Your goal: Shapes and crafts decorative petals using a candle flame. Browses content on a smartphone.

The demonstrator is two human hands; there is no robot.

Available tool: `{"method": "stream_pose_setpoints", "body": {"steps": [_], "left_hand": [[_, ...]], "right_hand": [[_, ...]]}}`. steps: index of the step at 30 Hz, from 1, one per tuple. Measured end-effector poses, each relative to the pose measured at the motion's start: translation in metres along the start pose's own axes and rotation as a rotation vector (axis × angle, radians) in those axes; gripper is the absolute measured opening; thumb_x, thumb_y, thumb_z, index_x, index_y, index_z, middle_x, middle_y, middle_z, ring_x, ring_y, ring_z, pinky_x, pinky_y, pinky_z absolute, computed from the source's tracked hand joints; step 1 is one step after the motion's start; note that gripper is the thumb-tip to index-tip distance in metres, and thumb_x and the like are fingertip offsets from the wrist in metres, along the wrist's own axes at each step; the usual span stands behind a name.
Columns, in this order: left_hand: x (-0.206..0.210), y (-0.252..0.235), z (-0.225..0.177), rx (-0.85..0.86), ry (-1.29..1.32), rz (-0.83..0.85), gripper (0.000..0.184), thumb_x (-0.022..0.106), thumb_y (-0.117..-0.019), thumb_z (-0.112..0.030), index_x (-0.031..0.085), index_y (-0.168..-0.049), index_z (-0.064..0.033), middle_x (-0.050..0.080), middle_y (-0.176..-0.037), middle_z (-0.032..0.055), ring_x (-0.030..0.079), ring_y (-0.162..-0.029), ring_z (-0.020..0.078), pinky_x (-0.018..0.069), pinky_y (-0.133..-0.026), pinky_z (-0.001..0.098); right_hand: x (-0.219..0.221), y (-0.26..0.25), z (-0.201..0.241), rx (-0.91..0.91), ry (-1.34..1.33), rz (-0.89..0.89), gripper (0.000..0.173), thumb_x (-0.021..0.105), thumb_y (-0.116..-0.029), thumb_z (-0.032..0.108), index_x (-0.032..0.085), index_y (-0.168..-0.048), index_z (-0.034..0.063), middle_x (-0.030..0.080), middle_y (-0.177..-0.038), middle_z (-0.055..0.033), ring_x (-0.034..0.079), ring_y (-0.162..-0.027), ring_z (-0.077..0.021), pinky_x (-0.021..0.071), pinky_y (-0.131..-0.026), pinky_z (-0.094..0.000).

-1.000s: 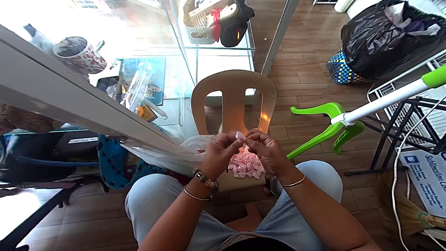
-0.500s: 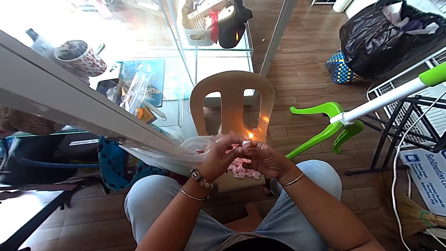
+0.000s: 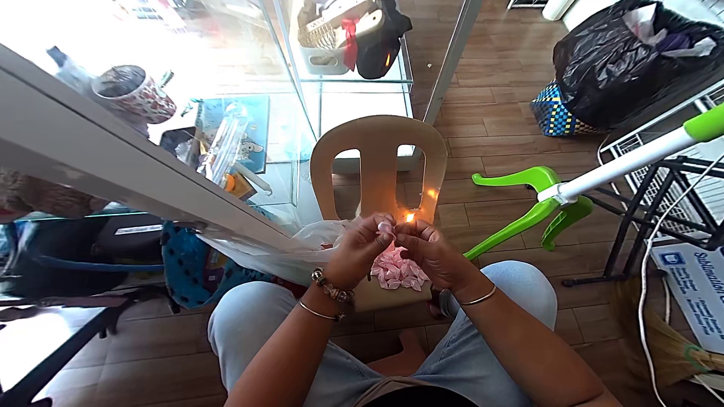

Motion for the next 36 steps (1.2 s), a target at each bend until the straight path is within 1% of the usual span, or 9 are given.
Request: {"method": "stream_pose_setpoints", "body": {"steps": [4, 11, 14, 16, 18, 21, 28, 32, 36], "left_hand": [[0.003, -0.006, 0.01, 0.058, 0.107, -0.098, 0.016, 0.061, -0.0984, -0.007, 0.068, -0.097, -0.0208, 0.067, -0.106, -0.0071, 0.062, -0.102, 0.0054, 0.0535, -0.09, 0.0262], [0.014, -0.01, 0.012, 0.052, 0.116, -0.146, 0.018, 0.064, -0.0968, -0.002, 0.072, -0.098, -0.0177, 0.068, -0.103, -0.0059, 0.063, -0.097, 0.0054, 0.055, -0.086, 0.0244], [0.014, -0.011, 0.007, 0.064, -0.089, -0.124, 0.038, 0.064, -0.0953, 0.001, 0.059, -0.131, -0.0116, 0.066, -0.116, 0.0002, 0.065, -0.102, 0.0099, 0.0564, -0.089, 0.028], [0.011, -0.014, 0.004, 0.155, -0.354, -0.053, 0.049, 0.068, -0.0942, -0.007, 0.054, -0.141, -0.008, 0.065, -0.126, 0.0041, 0.062, -0.113, 0.0133, 0.0533, -0.094, 0.0322], [0.013, -0.013, 0.001, 0.236, -0.56, 0.007, 0.038, 0.07, -0.0948, -0.011, 0.062, -0.132, -0.0036, 0.067, -0.128, 0.0073, 0.062, -0.121, 0.015, 0.0507, -0.102, 0.0372], [0.016, -0.013, 0.001, 0.307, -0.681, 0.039, 0.02, 0.071, -0.0945, -0.011, 0.072, -0.115, -0.0082, 0.07, -0.113, 0.002, 0.064, -0.111, 0.0107, 0.0536, -0.099, 0.0338], [0.018, -0.013, 0.014, 0.162, -0.859, -0.002, 0.01, 0.066, -0.0946, -0.014, 0.07, -0.102, -0.0096, 0.07, -0.098, 0.0003, 0.065, -0.096, 0.0105, 0.051, -0.09, 0.0404], [0.017, -0.023, 0.037, -0.049, -0.748, -0.089, 0.008, 0.058, -0.1004, -0.007, 0.064, -0.104, -0.0023, 0.062, -0.082, 0.0011, 0.054, -0.065, 0.0043, 0.0489, -0.063, 0.024], [0.009, -0.039, 0.086, -0.322, -0.605, -0.225, 0.018, 0.05, -0.1063, -0.01, 0.06, -0.113, 0.0032, 0.065, -0.091, 0.01, 0.063, -0.083, 0.0155, 0.0543, -0.077, 0.0358]], "right_hand": [[0.002, 0.003, 0.008, -0.294, 0.161, -0.02, 0.022, 0.071, -0.0905, 0.007, 0.066, -0.112, 0.0073, 0.069, -0.1, -0.0017, 0.066, -0.089, -0.0077, 0.0573, -0.081, -0.0247], [-0.007, 0.006, 0.009, -0.471, 0.32, -0.168, 0.009, 0.069, -0.0951, 0.007, 0.072, -0.104, 0.0061, 0.07, -0.094, 0.0004, 0.065, -0.079, -0.0047, 0.0565, -0.073, -0.0211], [-0.011, 0.007, 0.012, -0.521, 0.503, -0.196, 0.008, 0.063, -0.0975, 0.011, 0.067, -0.102, 0.0052, 0.066, -0.09, 0.0001, 0.063, -0.078, -0.0034, 0.0545, -0.071, -0.0192], [-0.015, 0.008, 0.015, -0.584, 0.678, -0.21, 0.01, 0.062, -0.0963, 0.013, 0.066, -0.1, 0.0042, 0.065, -0.094, -0.0026, 0.062, -0.087, -0.0058, 0.0533, -0.078, -0.0217], [-0.02, 0.01, 0.016, -0.623, 0.797, -0.212, 0.012, 0.063, -0.0953, 0.014, 0.067, -0.099, 0.004, 0.066, -0.095, -0.0046, 0.063, -0.094, -0.0098, 0.0521, -0.084, -0.0264], [-0.025, 0.012, 0.015, -0.641, 0.891, -0.197, 0.012, 0.063, -0.0942, 0.014, 0.068, -0.095, 0.0034, 0.067, -0.095, -0.0063, 0.064, -0.095, -0.0147, 0.0538, -0.085, -0.0318], [-0.029, 0.018, 0.012, -0.646, 1.045, -0.175, 0.012, 0.065, -0.0932, 0.015, 0.071, -0.095, 0.0042, 0.068, -0.09, -0.0065, 0.064, -0.09, -0.0217, 0.0522, -0.078, -0.0409], [-0.047, 0.019, 0.03, -0.467, 0.922, -0.246, 0.02, 0.066, -0.098, 0.016, 0.069, -0.108, -0.0009, 0.068, -0.103, -0.0147, 0.067, -0.095, -0.0264, 0.0563, -0.086, -0.0451], [-0.074, 0.039, 0.058, -0.415, 0.704, -0.479, 0.031, 0.057, -0.1049, 0.026, 0.06, -0.124, 0.0023, 0.065, -0.111, -0.0161, 0.067, -0.089, -0.0242, 0.0574, -0.074, -0.0409]]}}
Point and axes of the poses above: each hand's wrist, its own y-axis away from the middle knuckle, its own x-axis out of the palm, z = x × y, the point moved 4 cm from there along -y, towards the middle knuckle
